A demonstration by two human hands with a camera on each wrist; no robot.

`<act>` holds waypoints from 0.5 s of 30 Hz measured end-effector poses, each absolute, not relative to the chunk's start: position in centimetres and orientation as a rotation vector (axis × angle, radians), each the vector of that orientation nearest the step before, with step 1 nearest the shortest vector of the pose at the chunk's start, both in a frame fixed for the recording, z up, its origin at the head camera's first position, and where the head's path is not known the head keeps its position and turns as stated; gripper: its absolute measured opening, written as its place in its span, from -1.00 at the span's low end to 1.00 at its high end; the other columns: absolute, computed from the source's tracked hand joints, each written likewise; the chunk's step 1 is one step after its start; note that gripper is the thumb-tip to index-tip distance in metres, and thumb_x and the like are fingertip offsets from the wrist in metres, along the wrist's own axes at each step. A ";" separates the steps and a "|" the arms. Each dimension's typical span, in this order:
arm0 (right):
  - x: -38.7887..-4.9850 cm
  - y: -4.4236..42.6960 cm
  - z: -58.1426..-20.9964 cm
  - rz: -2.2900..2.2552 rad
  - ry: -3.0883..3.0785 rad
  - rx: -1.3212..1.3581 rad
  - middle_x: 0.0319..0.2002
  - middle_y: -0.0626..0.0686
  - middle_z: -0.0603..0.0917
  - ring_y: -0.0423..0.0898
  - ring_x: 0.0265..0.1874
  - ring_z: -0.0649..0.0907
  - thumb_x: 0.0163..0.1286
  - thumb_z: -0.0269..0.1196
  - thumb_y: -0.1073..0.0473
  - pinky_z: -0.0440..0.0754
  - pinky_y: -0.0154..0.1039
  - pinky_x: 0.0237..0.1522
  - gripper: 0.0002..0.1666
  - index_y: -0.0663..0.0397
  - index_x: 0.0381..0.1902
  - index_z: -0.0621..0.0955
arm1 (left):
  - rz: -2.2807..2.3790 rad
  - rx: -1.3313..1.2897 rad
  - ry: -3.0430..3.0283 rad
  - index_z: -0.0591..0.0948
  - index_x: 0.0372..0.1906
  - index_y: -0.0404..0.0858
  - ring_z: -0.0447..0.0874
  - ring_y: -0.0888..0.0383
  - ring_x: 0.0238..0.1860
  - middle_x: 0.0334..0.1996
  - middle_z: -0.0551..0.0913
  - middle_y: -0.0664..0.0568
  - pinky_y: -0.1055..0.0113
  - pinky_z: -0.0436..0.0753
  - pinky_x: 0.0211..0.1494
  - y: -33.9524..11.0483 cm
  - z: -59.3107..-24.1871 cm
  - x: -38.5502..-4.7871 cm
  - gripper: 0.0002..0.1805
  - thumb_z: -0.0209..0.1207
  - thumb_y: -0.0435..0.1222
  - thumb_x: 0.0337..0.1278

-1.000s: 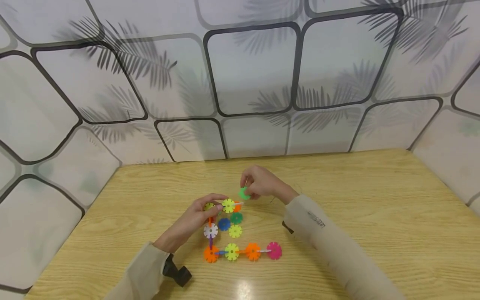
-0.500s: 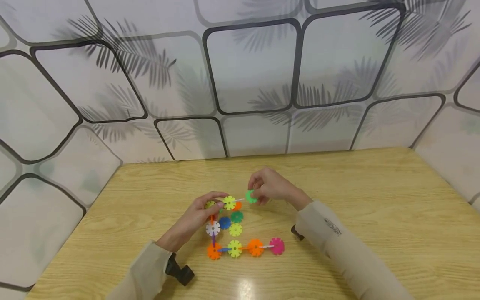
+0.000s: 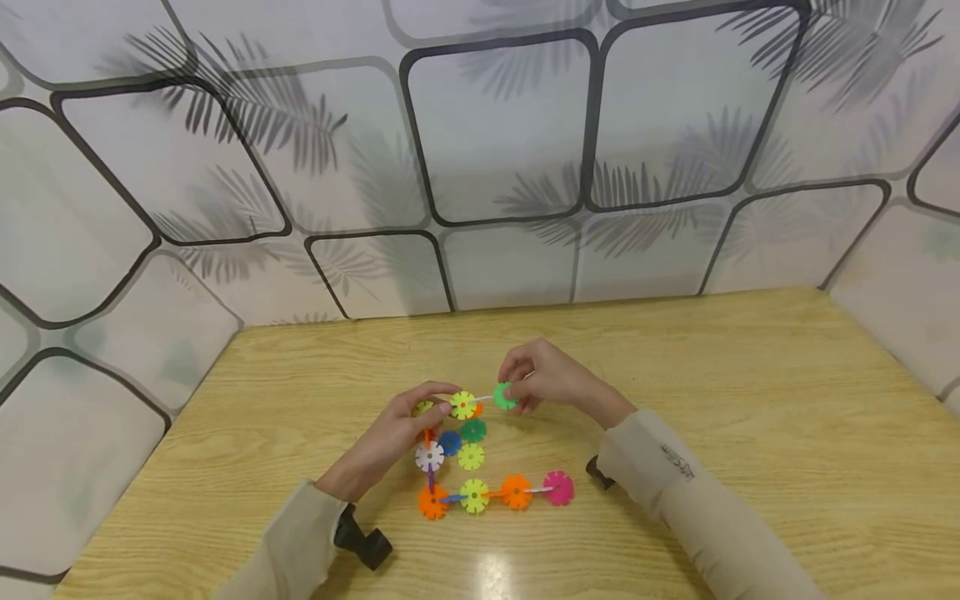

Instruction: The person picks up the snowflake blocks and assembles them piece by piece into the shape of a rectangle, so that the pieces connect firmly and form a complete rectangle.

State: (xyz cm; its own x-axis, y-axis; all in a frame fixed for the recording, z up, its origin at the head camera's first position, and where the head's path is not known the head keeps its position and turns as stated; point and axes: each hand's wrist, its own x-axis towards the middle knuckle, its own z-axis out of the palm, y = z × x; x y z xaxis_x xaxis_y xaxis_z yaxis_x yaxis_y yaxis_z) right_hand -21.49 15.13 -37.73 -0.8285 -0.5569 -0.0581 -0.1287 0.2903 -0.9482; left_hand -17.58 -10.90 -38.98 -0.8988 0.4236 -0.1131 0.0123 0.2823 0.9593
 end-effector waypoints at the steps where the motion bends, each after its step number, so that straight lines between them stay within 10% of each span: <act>1: -21.4 15.2 -37.7 -1.555 2.187 -0.613 -0.42 0.09 0.72 0.01 -0.51 0.72 0.35 0.28 0.43 0.75 -0.03 -0.35 -0.86 0.43 -0.18 0.57 | 1.648 0.395 2.211 0.53 0.27 -0.34 0.42 0.14 -0.31 -0.17 0.55 -0.12 0.30 0.41 -0.21 -10.9 -39.0 -17.6 -0.66 0.03 -0.32 0.55; 15: -21.1 14.7 -38.2 -1.575 2.163 -0.640 -0.44 0.09 0.72 -0.10 -0.55 0.69 0.36 0.24 0.47 0.73 -0.15 -0.43 -0.90 0.44 -0.19 0.59 | 1.638 0.391 2.172 0.52 0.28 -0.33 0.47 0.09 -0.20 -0.09 0.55 -0.12 0.28 0.45 -0.12 -11.1 -38.9 -17.3 -0.64 0.03 -0.28 0.56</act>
